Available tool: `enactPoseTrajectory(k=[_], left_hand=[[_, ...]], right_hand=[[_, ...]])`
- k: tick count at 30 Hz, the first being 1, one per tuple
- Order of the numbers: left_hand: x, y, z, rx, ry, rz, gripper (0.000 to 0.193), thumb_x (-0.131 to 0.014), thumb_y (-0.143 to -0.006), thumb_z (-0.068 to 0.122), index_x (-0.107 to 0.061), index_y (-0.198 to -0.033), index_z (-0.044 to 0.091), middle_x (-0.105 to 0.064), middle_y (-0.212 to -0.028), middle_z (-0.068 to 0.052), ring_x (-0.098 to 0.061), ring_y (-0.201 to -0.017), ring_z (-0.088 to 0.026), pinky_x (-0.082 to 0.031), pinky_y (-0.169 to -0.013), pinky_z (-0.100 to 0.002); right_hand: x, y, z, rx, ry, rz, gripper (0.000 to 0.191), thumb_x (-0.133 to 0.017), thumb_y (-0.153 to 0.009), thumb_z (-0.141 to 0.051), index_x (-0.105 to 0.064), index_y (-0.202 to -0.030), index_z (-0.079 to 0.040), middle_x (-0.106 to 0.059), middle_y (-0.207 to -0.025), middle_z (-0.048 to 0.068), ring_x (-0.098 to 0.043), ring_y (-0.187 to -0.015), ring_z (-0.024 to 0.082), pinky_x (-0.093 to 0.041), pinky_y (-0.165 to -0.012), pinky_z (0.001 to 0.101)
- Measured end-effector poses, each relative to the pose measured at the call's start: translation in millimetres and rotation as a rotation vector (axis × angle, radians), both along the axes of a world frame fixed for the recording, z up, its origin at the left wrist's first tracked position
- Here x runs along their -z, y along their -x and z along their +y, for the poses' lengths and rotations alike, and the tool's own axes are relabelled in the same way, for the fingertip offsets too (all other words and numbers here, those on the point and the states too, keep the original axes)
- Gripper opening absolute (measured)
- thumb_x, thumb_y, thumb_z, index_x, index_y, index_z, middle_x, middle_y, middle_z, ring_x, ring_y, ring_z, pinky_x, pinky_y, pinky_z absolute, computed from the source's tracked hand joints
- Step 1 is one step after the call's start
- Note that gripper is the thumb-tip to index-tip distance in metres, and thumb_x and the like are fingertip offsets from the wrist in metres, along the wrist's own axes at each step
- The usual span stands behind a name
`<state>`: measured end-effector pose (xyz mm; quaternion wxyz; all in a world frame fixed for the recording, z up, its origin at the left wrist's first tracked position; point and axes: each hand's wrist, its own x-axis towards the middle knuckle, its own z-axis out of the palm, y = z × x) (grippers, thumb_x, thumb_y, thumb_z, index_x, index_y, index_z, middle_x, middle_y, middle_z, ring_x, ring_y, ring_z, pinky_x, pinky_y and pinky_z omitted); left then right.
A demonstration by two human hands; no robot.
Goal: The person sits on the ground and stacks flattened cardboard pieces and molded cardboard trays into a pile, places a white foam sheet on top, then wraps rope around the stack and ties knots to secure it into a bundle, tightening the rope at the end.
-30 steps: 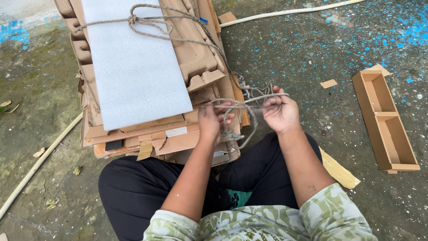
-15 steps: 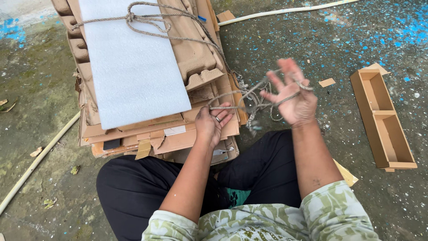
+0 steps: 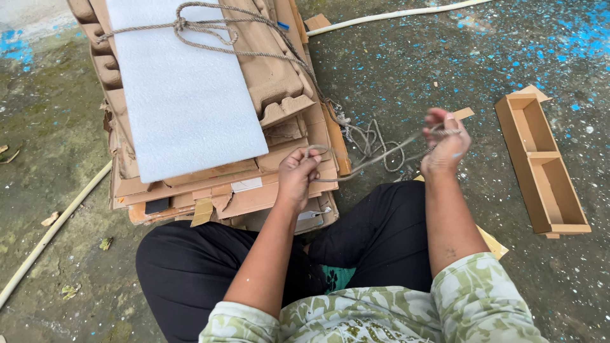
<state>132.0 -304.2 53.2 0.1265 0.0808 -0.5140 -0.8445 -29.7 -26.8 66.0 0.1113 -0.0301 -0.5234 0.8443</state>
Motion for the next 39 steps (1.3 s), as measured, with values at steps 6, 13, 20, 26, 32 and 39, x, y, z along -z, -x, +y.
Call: enactPoseTrajectory(k=[6,13,20,26,32,39], left_hand=[[-31,9,9,0.054,-0.029,-0.221,0.039,-0.049,-0.103,0.018,-0.054,-0.142,0.014,-0.055,-0.077,-0.002,-0.047,-0.051,-0.009,-0.041,-0.043,-0.026],[-64,3,7,0.493,0.049,-0.074,0.048,-0.041,-0.1,0.001,-0.062,-0.143,-0.002,-0.07,-0.101,-0.016,-0.066,-0.064,-0.015,-0.049,-0.043,-0.025],[-76,-4,-8,0.496,0.208,-0.095,0.044,-0.055,-0.097,-0.003,-0.06,-0.141,0.003,-0.054,-0.137,0.003,-0.073,-0.109,-0.02,-0.065,-0.071,-0.035],[-82,-4,12,0.424,0.574,0.12,0.075,-0.089,-0.074,0.004,-0.06,-0.144,0.005,-0.064,-0.13,-0.009,-0.064,-0.117,-0.02,-0.055,-0.103,-0.033],[-89,-7,38,0.186,0.849,0.105,0.095,-0.1,-0.059,0.019,-0.05,-0.137,-0.001,-0.06,-0.128,-0.014,-0.058,-0.117,-0.023,-0.048,-0.1,-0.037],[-90,-2,7,0.331,0.586,-0.115,0.032,-0.079,-0.08,0.019,-0.076,-0.105,0.0,-0.076,-0.088,-0.013,-0.074,-0.079,-0.025,-0.063,-0.074,-0.041]], right_hand=[[-41,-28,-4,-1.287,-0.046,0.114,0.031,-0.066,-0.097,-0.023,-0.074,-0.093,0.007,-0.075,-0.094,0.02,-0.071,-0.078,0.022,-0.056,-0.069,0.0328],[-66,-43,-60,-1.571,-0.336,-0.086,0.034,-0.066,-0.098,-0.026,-0.074,-0.095,0.006,-0.075,-0.084,0.014,-0.062,-0.065,0.014,-0.049,-0.058,0.0259],[-57,-60,-84,-1.231,-0.318,-0.192,0.022,-0.065,-0.092,-0.011,-0.067,-0.112,-0.004,-0.067,-0.091,-0.001,-0.064,-0.074,0.008,-0.055,-0.059,0.0258],[-32,-53,-102,-0.85,-0.455,-0.199,0.019,-0.057,-0.095,-0.01,-0.063,-0.112,-0.004,-0.069,-0.084,0.003,-0.06,-0.064,0.013,-0.046,-0.049,0.0293],[-1,-75,-127,-0.365,-0.835,0.247,0.038,-0.067,-0.082,-0.001,-0.058,-0.119,0.001,-0.071,-0.09,0.007,-0.069,-0.082,0.019,-0.054,-0.075,0.0306],[-37,-89,-124,-0.876,-0.414,0.225,0.062,-0.074,-0.08,0.008,-0.053,-0.136,-0.007,-0.066,-0.113,0.003,-0.065,-0.103,0.015,-0.056,-0.085,0.0284]])
